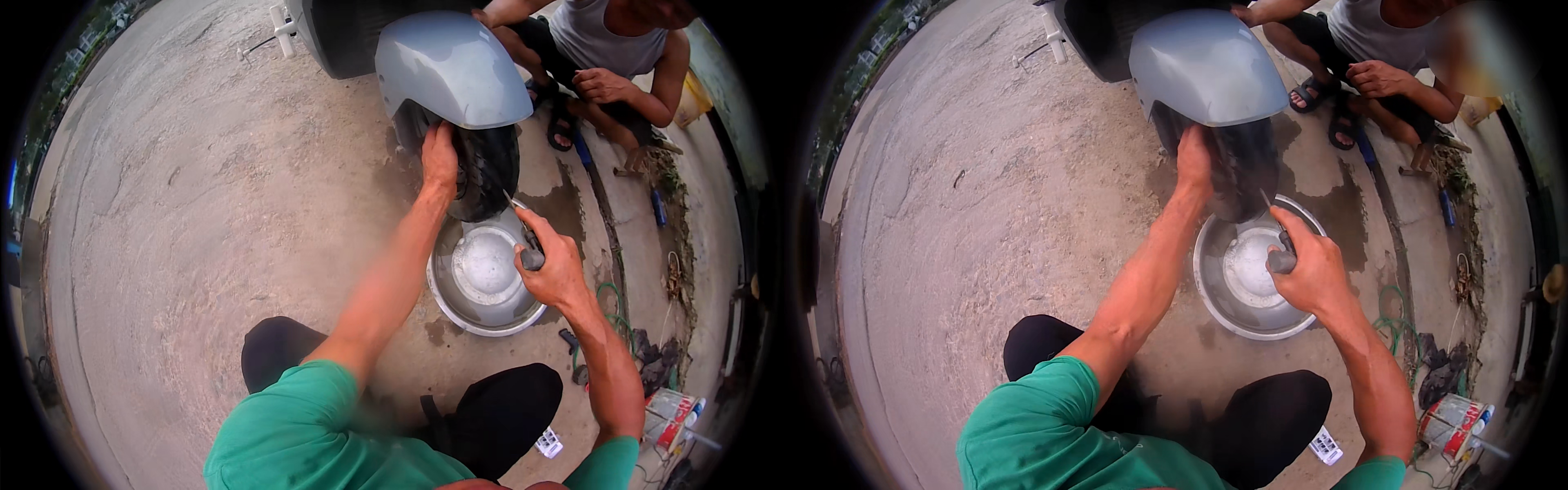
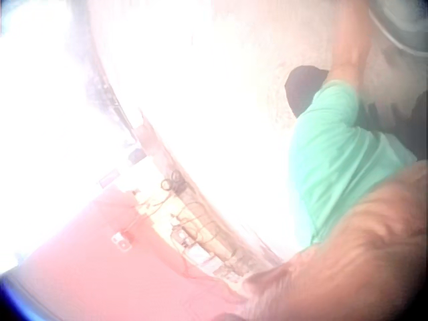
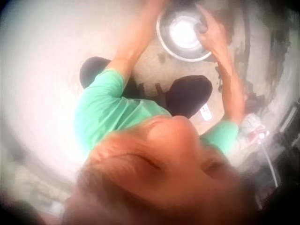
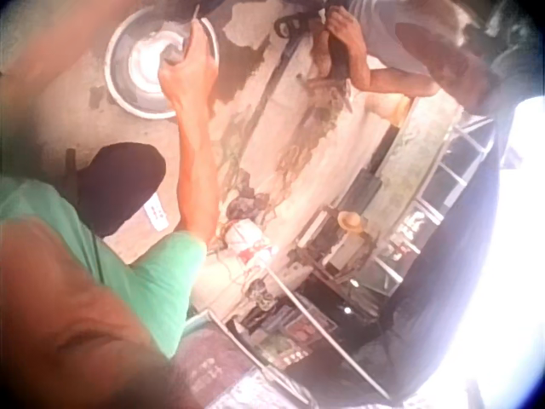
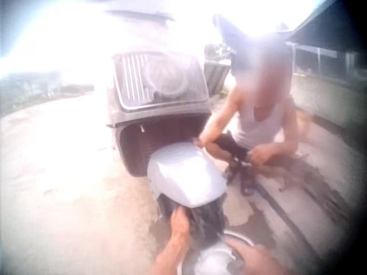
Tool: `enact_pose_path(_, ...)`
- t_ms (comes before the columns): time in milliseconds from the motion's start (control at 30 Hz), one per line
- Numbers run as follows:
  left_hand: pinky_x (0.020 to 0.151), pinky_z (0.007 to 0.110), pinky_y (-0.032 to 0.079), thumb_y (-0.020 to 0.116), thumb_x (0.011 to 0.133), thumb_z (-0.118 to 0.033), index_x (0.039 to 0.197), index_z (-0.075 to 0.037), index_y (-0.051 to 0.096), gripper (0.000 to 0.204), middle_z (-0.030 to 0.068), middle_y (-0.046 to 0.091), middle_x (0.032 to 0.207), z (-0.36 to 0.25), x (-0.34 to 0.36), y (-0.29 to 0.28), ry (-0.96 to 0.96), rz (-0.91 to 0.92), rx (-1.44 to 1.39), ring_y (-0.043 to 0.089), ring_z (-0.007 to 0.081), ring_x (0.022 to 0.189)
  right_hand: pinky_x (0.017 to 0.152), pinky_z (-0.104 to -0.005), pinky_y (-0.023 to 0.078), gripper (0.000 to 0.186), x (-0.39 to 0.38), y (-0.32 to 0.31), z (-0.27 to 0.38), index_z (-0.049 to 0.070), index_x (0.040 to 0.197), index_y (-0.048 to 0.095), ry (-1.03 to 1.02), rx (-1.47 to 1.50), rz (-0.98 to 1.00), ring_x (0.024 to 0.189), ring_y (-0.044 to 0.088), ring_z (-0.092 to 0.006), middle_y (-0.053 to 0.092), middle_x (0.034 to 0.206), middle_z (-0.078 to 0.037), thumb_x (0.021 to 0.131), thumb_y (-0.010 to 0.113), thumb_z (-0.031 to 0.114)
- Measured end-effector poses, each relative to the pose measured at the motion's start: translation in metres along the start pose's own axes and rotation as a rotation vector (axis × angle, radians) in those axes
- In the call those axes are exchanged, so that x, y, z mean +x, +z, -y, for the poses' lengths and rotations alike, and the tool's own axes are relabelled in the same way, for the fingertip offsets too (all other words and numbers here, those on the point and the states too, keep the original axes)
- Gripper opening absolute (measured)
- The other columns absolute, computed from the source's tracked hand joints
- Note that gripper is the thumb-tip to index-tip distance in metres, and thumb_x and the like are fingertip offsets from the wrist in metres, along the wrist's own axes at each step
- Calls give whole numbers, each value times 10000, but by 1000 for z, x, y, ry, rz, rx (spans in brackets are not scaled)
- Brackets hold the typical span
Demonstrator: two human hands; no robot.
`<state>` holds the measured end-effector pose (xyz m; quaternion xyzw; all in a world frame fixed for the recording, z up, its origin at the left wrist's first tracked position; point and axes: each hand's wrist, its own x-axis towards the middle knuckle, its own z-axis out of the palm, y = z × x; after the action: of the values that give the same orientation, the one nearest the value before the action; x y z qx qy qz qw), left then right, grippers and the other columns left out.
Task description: The person prepares a repair patch by removing it from its packaging, then applies the patch to a bicycle tire using a handheld tool while another person assists.
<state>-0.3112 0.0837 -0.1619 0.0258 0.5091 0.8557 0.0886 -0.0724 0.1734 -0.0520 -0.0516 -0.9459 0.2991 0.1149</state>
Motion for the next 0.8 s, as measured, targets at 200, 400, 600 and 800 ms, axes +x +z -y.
enact_pose_path(200, 1089, 419, 411, 386, 1063, -536, 1372, 85, 582, 721, 283, 635, 1363, -7, -1, 14, 57, -88, 209, 576, 416, 1287, 848, -463, 557, 591, -6, -1, 0, 103, 1405, 597, 63, 17, -1, 977, 718, -423, 735, 1028, -236, 834, 746, 114)
enact_pose_path(400, 1071, 412, 425, 378, 1064, -565, 1370, 70, 599, 739, 246, 658, 1348, -9, -4, 27, 67, -182, 92, 596, 372, 1274, 861, -471, 562, 619, -2, 4, 1, 114, 1419, 587, 11, 12, -18, 994, 716, -424, 736, 1047, -236, 826, 763, 134)
enact_pose_path(600, 1081, 395, 417, 368, 1065, -585, 1384, 54, 599, 750, 213, 662, 1362, 1, 6, 27, 59, -159, -1, 595, 333, 1286, 839, -470, 570, 605, 1, 0, -3, 111, 1411, 589, -20, 0, 3, 964, 721, -423, 737, 1023, -235, 831, 755, 150)
enact_pose_path(800, 1101, 388, 406, 342, 1075, -613, 1401, 60, 587, 787, 228, 652, 1376, 6, 1, 29, 65, -135, 87, 584, 338, 1306, 746, -487, 581, 552, 7, -12, -9, 99, 1335, 635, -109, -299, 98, 851, 738, -382, 754, 925, -160, 794, 747, 114)
